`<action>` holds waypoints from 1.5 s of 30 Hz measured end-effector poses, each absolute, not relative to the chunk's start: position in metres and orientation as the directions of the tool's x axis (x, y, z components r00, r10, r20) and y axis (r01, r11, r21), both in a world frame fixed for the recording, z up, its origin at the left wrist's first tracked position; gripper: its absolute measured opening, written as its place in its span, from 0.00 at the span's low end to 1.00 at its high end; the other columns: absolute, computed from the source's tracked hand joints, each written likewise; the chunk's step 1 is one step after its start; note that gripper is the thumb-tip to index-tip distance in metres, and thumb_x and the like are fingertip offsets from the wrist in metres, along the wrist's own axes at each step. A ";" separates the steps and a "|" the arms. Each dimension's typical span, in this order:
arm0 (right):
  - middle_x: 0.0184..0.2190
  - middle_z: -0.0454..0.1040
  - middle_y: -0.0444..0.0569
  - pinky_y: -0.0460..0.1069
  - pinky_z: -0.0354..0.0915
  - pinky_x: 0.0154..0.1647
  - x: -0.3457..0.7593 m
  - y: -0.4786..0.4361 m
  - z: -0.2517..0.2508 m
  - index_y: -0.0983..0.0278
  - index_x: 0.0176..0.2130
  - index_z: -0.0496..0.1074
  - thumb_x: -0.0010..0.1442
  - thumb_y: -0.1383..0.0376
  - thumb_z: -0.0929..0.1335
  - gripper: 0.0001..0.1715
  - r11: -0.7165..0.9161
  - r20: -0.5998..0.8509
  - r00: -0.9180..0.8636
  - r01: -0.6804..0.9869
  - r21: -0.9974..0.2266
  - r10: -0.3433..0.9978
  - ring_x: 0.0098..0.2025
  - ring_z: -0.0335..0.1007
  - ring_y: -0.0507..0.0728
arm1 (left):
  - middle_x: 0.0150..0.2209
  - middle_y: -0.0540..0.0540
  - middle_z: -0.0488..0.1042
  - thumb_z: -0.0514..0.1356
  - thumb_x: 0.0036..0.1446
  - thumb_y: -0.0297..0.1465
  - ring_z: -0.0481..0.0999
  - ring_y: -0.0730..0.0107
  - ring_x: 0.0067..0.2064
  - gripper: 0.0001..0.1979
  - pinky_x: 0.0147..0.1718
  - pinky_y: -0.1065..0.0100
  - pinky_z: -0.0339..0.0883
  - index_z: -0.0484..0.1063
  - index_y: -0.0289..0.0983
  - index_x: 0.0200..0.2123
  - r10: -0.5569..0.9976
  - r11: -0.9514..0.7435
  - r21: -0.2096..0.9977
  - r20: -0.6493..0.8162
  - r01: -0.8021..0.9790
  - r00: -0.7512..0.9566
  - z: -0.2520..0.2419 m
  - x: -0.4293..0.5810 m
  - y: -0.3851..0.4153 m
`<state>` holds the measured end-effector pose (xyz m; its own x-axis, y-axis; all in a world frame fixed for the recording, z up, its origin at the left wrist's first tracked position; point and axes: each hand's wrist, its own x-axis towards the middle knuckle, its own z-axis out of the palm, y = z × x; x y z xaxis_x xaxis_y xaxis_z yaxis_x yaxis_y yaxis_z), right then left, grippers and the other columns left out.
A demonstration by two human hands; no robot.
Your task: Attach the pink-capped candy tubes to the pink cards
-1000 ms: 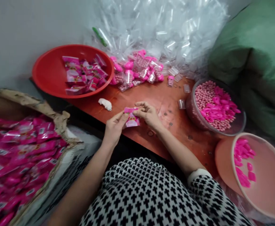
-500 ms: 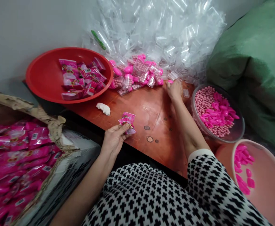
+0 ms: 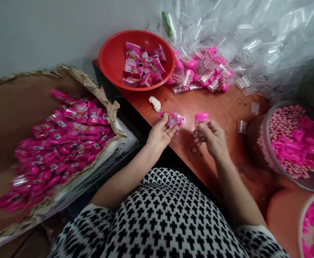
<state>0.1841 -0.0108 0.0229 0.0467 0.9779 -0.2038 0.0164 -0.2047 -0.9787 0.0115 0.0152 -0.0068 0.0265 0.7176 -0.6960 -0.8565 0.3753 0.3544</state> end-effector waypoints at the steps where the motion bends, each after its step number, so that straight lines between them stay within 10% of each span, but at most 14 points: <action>1: 0.23 0.73 0.40 0.42 0.64 0.14 0.171 -0.024 0.024 0.61 0.35 0.69 0.54 0.52 0.71 0.16 -0.215 -0.215 0.015 -0.007 -0.977 0.977 0.17 0.68 0.49 | 0.31 0.49 0.79 0.67 0.53 0.30 0.80 0.71 0.35 0.05 0.41 0.65 0.75 0.74 0.37 0.30 0.728 0.368 0.353 -0.685 -0.860 0.030 -0.007 0.013 0.014; 16: 0.23 0.73 0.38 0.42 0.65 0.15 0.127 -0.045 0.005 0.61 0.36 0.67 0.56 0.53 0.70 0.16 -0.219 -0.223 0.023 -0.104 -0.970 0.975 0.18 0.68 0.47 | 0.23 0.52 0.73 0.71 0.44 0.35 0.72 0.77 0.23 0.15 0.23 0.74 0.65 0.69 0.35 0.27 0.872 0.385 0.521 -0.477 -0.762 0.115 0.006 0.020 -0.001; 29: 0.24 0.73 0.37 0.42 0.67 0.17 0.123 -0.043 0.001 0.62 0.38 0.66 0.55 0.54 0.71 0.17 -0.152 -0.174 0.159 -0.144 -0.978 0.972 0.18 0.69 0.47 | 0.27 0.49 0.77 0.71 0.46 0.31 0.77 0.74 0.29 0.13 0.33 0.73 0.70 0.70 0.33 0.28 0.860 0.377 0.486 -0.499 -0.788 0.103 0.009 0.020 0.003; 38: 0.24 0.74 0.38 0.41 0.66 0.15 0.123 -0.043 0.000 0.62 0.35 0.66 0.55 0.54 0.71 0.16 -0.188 -0.198 0.022 -0.234 -0.954 0.980 0.18 0.69 0.47 | 0.19 0.51 0.70 0.72 0.40 0.41 0.69 0.76 0.19 0.20 0.17 0.73 0.60 0.69 0.33 0.24 0.887 0.431 0.604 -0.422 -0.671 0.190 0.009 0.017 0.001; 45: 0.25 0.74 0.37 0.41 0.69 0.19 0.121 -0.047 -0.009 0.61 0.37 0.66 0.57 0.56 0.71 0.14 -0.094 -0.104 0.169 -0.070 -0.993 0.980 0.19 0.70 0.46 | 0.19 0.49 0.72 0.74 0.36 0.36 0.70 0.76 0.20 0.18 0.19 0.73 0.63 0.71 0.31 0.22 0.923 0.381 0.701 -0.324 -0.603 0.206 0.006 0.016 0.003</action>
<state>0.1210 -0.0468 -0.0089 0.1690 0.9801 -0.1045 -0.0696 -0.0939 -0.9931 0.0158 0.0034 0.0056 0.2057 0.9233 -0.3244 -0.6029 0.3807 0.7011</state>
